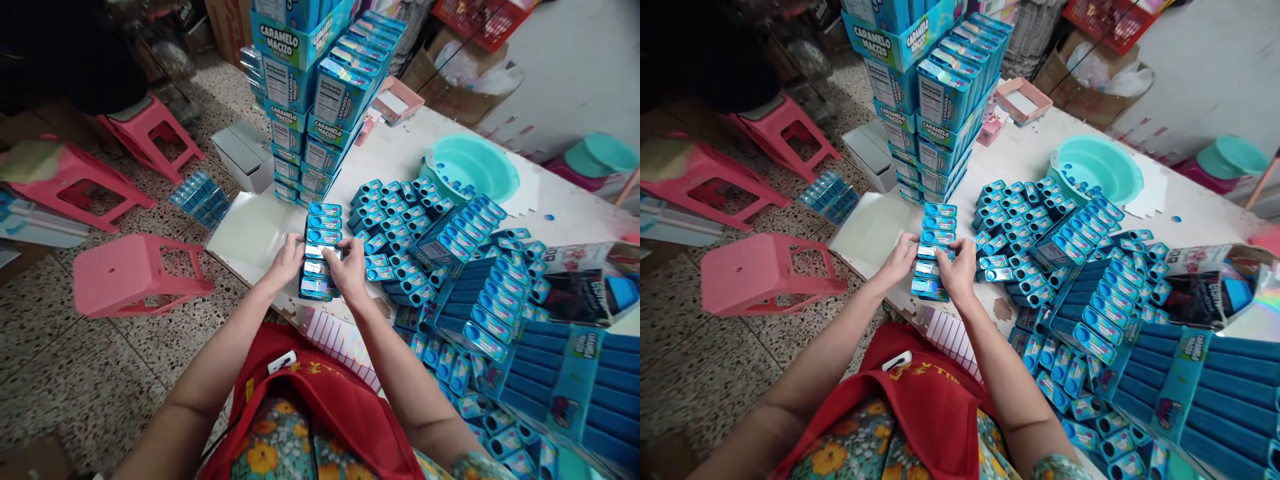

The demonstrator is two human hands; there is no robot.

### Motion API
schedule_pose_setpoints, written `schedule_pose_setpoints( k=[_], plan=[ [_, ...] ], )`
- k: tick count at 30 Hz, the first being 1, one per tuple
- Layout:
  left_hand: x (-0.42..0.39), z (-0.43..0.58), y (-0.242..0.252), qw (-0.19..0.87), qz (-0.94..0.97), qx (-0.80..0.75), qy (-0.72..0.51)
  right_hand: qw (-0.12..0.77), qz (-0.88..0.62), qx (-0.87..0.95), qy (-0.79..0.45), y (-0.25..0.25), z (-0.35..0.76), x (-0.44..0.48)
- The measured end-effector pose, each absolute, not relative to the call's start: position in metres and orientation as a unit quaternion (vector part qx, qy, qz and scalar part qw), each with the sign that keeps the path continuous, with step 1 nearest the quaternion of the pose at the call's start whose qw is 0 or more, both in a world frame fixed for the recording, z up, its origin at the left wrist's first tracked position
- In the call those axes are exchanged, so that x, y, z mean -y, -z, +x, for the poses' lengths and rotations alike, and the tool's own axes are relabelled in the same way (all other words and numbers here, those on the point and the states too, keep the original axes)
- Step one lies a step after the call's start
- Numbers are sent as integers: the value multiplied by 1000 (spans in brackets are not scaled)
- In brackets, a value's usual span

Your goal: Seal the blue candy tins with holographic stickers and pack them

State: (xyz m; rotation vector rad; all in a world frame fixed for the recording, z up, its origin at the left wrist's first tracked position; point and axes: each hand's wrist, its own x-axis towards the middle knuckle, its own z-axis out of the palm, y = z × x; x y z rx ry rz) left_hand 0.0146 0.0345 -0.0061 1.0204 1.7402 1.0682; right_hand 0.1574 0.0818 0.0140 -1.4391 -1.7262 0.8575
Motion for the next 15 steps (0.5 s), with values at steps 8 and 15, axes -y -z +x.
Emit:
schedule_pose_setpoints(
  k=[8, 15],
  plan=[
    [16, 3, 34, 275, 456, -809, -249, 474, -560, 494, -467, -5, 193, -49],
    [82, 51, 98, 489, 447, -701, -262, 209, -498, 667, -514, 58, 231, 42]
  ],
)
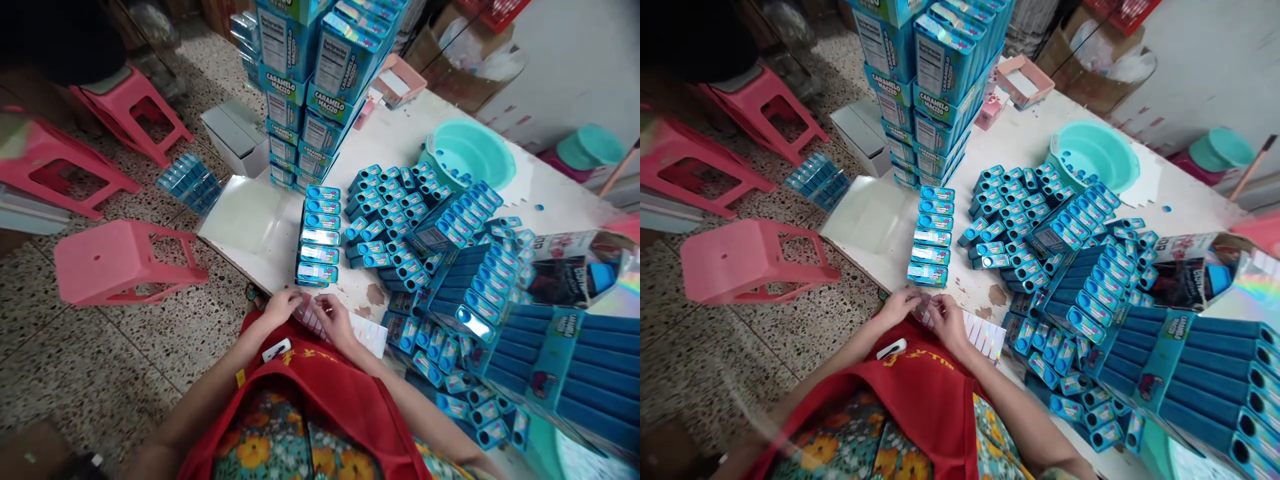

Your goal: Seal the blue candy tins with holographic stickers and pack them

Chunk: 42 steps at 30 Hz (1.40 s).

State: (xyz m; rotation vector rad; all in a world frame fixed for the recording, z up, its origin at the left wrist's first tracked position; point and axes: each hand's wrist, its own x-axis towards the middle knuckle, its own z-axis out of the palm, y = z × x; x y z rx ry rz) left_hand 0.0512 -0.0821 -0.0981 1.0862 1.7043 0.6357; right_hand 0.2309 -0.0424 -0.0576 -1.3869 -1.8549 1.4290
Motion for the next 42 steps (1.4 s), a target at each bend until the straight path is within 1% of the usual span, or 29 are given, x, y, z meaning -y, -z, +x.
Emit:
schedule_pose_setpoints(
  k=[2, 4, 8, 15, 23, 25, 28, 31, 34, 37, 39, 42],
  plan=[
    [83, 66, 109, 528, 418, -682, -285, 176, -487, 719, -464, 77, 225, 49],
    [80, 73, 112, 538, 389, -687, -296, 162, -483, 748, -425, 90, 219, 49],
    [77, 69, 108, 548, 372, -683, -308, 137, -472, 780, -386, 98, 215, 48],
    [76, 74, 106, 543, 312, -709, -324, 101, -434, 825, -346, 90, 218, 52],
    [73, 72, 108, 553, 290, -697, -352, 78, -441, 839, -309, 81, 221, 52],
    [72, 72, 108, 549, 292, -700, -352, 58, -420, 861, -280, 80, 220, 49],
    [69, 73, 112, 532, 300, -715, -341, 2, -358, 900, -248, 74, 218, 44],
    [72, 69, 111, 513, 310, -733, -321, -22, -318, 907, -276, 53, 217, 44],
    [85, 60, 84, 476, 311, -756, -324, 18, -318, 874, -368, 9, 218, 41],
    [101, 48, 28, 440, 323, -730, -412, 78, -325, 822, -461, -45, 217, 30],
    [103, 42, -13, 466, 368, -668, -448, 119, -333, 791, -500, -75, 213, 20],
    [89, 39, -57, 529, 396, -625, -416, 193, -359, 758, -510, -96, 204, 4]
  ],
)
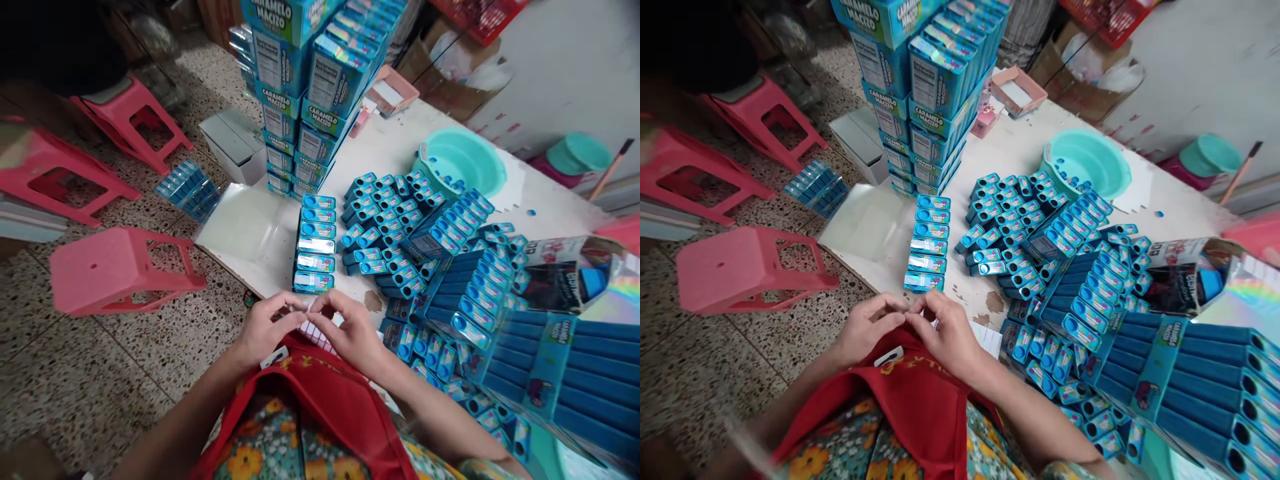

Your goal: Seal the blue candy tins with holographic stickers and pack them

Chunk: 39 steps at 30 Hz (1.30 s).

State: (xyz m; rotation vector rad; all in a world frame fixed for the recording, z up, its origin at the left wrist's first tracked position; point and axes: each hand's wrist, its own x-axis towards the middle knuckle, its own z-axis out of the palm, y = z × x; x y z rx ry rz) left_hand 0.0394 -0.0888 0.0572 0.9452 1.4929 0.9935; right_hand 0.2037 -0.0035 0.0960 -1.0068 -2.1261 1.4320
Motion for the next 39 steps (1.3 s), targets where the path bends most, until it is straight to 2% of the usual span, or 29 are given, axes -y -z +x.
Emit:
schedule_pose_setpoints(
  k=[2, 7, 15, 23, 26, 29, 32, 35, 39],
  plan=[
    [69, 37, -70, 539, 386, -634, -399, 241, -393, 740, -489, -96, 195, -8],
    [7, 16, -70, 470, 437, -646, -414, 321, -471, 699, -431, -77, 169, -46],
    [-67, -17, -51, 384, 510, -661, -394, 316, -535, 689, -372, -56, 143, -103],
    [-75, -15, -19, 395, 480, -647, -442, 275, -557, 710, -332, -48, 144, -113],
    [-73, -5, -8, 360, 462, -668, -459, 307, -556, 704, -318, -38, 146, -117],
    [-69, 2, 3, 318, 459, -707, -433, 349, -563, 655, -363, -24, 151, -123],
    [-62, 1, 15, 332, 446, -740, -378, 349, -546, 606, -461, -14, 156, -125],
    [-56, -1, 22, 319, 420, -738, -421, 349, -536, 596, -487, -8, 155, -127],
    [-50, 2, 32, 399, 363, -720, -436, 359, -530, 586, -497, -9, 152, -130]
  ],
)
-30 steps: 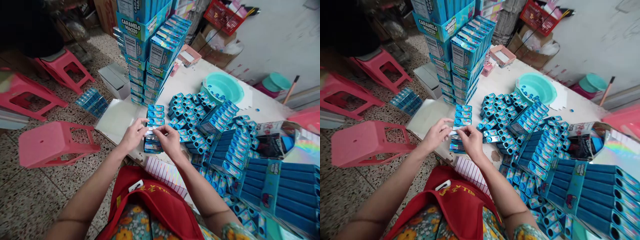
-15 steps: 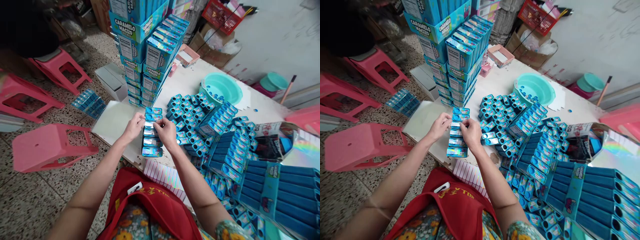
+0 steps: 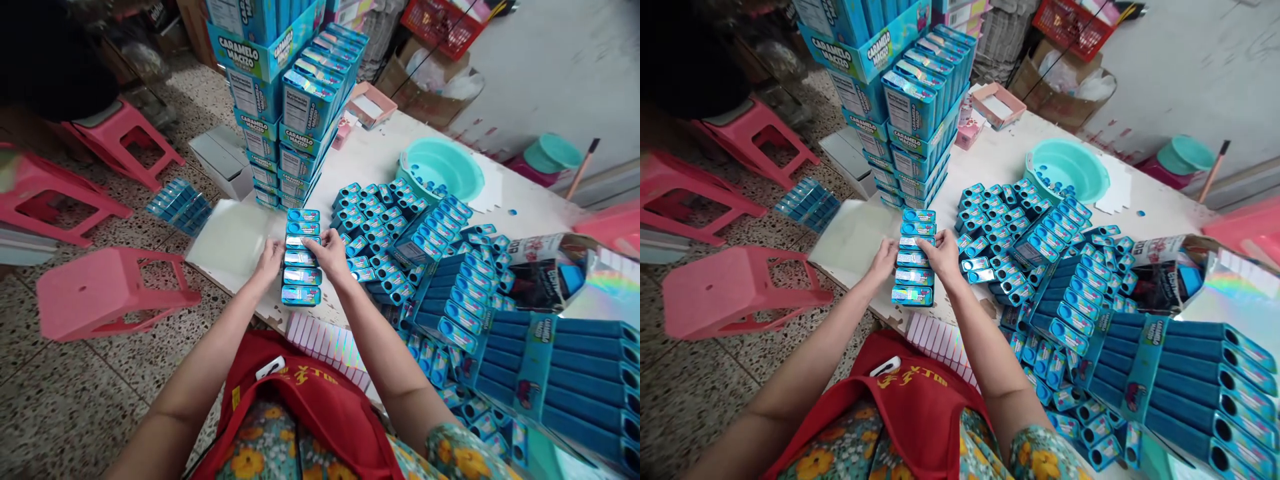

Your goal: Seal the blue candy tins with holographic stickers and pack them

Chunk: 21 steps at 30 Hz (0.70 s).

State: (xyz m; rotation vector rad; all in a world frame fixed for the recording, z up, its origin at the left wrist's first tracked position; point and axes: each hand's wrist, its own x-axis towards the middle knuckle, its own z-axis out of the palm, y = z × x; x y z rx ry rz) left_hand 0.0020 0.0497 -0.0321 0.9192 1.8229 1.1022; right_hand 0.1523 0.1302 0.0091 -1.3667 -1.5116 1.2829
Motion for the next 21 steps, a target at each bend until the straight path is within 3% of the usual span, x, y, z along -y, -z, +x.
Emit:
schedule_pose_setpoints(
  k=[3, 6, 11, 14, 21],
  plan=[
    [-30, -2, 42, 407, 314, -745, -425, 380, -490, 556, -553, -10, 168, -121],
    [7, -6, 52, 386, 259, -759, -457, 360, -510, 589, -514, 2, 206, -91],
    [68, 18, 63, 452, 224, -762, -406, 24, -519, 771, -369, 47, 276, -29],
    [88, 42, 68, 497, 303, -733, -354, -92, -492, 792, -351, 62, 296, -8],
    [96, 62, 64, 526, 457, -652, -297, -36, -409, 839, -357, 23, 294, 15]
  ],
)
